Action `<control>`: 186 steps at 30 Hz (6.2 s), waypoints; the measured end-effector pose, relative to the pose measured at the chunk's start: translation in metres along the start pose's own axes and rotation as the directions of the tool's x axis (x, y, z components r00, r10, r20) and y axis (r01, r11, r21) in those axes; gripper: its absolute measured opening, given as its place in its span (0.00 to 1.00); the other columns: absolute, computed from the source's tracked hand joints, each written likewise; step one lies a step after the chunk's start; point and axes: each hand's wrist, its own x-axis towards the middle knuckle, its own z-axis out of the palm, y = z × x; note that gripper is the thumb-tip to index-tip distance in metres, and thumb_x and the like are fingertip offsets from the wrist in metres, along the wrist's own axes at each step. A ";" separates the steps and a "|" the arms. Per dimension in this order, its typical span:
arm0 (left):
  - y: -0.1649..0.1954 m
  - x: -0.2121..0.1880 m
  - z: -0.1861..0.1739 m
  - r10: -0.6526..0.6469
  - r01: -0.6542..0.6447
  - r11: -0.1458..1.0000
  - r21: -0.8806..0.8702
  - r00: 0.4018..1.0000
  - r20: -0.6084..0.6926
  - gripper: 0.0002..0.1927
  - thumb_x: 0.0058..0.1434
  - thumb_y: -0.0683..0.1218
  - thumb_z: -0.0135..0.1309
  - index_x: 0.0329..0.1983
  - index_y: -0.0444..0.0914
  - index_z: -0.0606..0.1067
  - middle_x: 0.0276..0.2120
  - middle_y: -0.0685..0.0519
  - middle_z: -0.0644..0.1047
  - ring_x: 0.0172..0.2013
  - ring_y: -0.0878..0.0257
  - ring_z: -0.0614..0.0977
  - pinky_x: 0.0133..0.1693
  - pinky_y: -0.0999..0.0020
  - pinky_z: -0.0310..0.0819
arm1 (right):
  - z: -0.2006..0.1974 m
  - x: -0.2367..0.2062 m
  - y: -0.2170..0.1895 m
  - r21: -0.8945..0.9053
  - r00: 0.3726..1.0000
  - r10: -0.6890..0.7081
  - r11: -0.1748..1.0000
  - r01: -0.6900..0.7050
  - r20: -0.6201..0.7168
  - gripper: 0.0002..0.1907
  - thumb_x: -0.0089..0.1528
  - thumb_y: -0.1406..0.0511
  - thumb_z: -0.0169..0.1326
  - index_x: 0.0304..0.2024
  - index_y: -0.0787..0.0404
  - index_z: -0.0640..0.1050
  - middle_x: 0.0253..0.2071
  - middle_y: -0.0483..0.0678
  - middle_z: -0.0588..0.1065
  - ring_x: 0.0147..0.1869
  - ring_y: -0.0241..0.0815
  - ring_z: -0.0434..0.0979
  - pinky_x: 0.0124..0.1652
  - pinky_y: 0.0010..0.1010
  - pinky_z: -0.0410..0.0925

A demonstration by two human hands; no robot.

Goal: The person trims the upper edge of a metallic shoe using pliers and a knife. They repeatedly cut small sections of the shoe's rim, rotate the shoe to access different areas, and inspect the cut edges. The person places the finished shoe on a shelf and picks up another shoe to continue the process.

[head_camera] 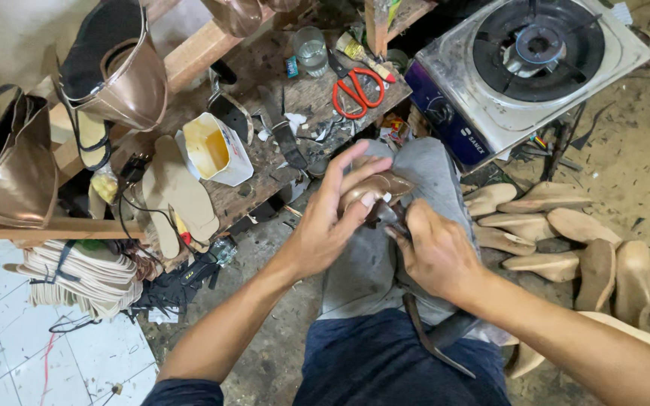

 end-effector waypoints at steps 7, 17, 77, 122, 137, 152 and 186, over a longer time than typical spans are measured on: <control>0.005 -0.001 -0.004 0.013 -0.019 0.985 0.170 0.999 0.036 0.32 0.71 0.35 0.42 0.77 0.36 0.51 0.68 0.41 0.72 0.63 0.55 0.79 0.64 0.64 0.70 | -0.015 -0.007 0.000 -0.183 0.981 -0.065 0.978 0.098 0.180 0.12 0.52 0.76 0.50 0.37 0.69 0.65 0.37 0.64 0.71 0.41 0.66 0.76 0.40 0.49 0.70; 0.004 -0.007 -0.003 0.105 -0.128 0.967 0.218 0.988 0.113 0.39 0.65 0.30 0.41 0.78 0.35 0.44 0.74 0.38 0.63 0.73 0.47 0.68 0.71 0.58 0.61 | -0.045 0.003 -0.028 0.078 0.890 0.258 0.948 -0.308 0.375 0.10 0.63 0.68 0.53 0.38 0.68 0.65 0.39 0.66 0.73 0.45 0.74 0.73 0.38 0.56 0.64; 0.004 -0.017 -0.008 -0.115 0.114 0.993 0.012 0.991 0.075 0.33 0.69 0.30 0.45 0.75 0.38 0.53 0.71 0.44 0.67 0.62 0.62 0.75 0.62 0.68 0.71 | 0.000 -0.013 0.006 0.308 0.859 0.183 0.881 -0.359 0.479 0.13 0.65 0.61 0.56 0.39 0.65 0.69 0.26 0.60 0.73 0.32 0.63 0.75 0.33 0.49 0.66; -0.181 0.074 0.040 -0.284 0.436 0.709 -0.555 0.896 0.341 0.34 0.72 0.65 0.40 0.55 0.31 0.76 0.45 0.44 0.82 0.48 0.58 0.83 0.52 0.63 0.77 | -0.079 -0.170 0.050 -0.013 0.690 0.495 0.817 -0.576 0.527 0.30 0.41 0.70 0.66 0.48 0.57 0.78 0.40 0.48 0.81 0.44 0.52 0.81 0.43 0.40 0.70; -0.213 0.086 0.057 -0.356 0.488 0.560 -0.670 0.871 0.337 0.47 0.69 0.73 0.24 0.48 0.27 0.75 0.39 0.36 0.82 0.42 0.44 0.86 0.46 0.51 0.82 | 0.053 -0.101 0.027 0.618 0.728 0.488 0.778 -0.114 -0.481 0.11 0.69 0.61 0.58 0.50 0.57 0.74 0.37 0.50 0.75 0.37 0.44 0.74 0.38 0.35 0.72; -0.216 0.085 0.066 -0.288 0.379 0.620 -0.687 0.924 0.250 0.43 0.74 0.70 0.27 0.48 0.28 0.75 0.42 0.38 0.81 0.41 0.48 0.84 0.46 0.54 0.81 | 0.018 -0.066 0.019 0.242 0.720 0.689 0.716 -0.655 -0.091 0.10 0.64 0.64 0.57 0.44 0.63 0.78 0.28 0.57 0.75 0.30 0.45 0.72 0.33 0.37 0.67; -0.219 0.081 0.073 -0.186 0.373 0.594 -0.712 0.926 0.329 0.44 0.74 0.71 0.24 0.48 0.29 0.74 0.37 0.37 0.81 0.41 0.47 0.85 0.44 0.54 0.81 | 0.052 -0.124 0.037 0.263 0.629 0.769 0.633 -0.728 -0.113 0.08 0.64 0.66 0.60 0.35 0.66 0.78 0.20 0.54 0.73 0.22 0.41 0.69 0.24 0.35 0.62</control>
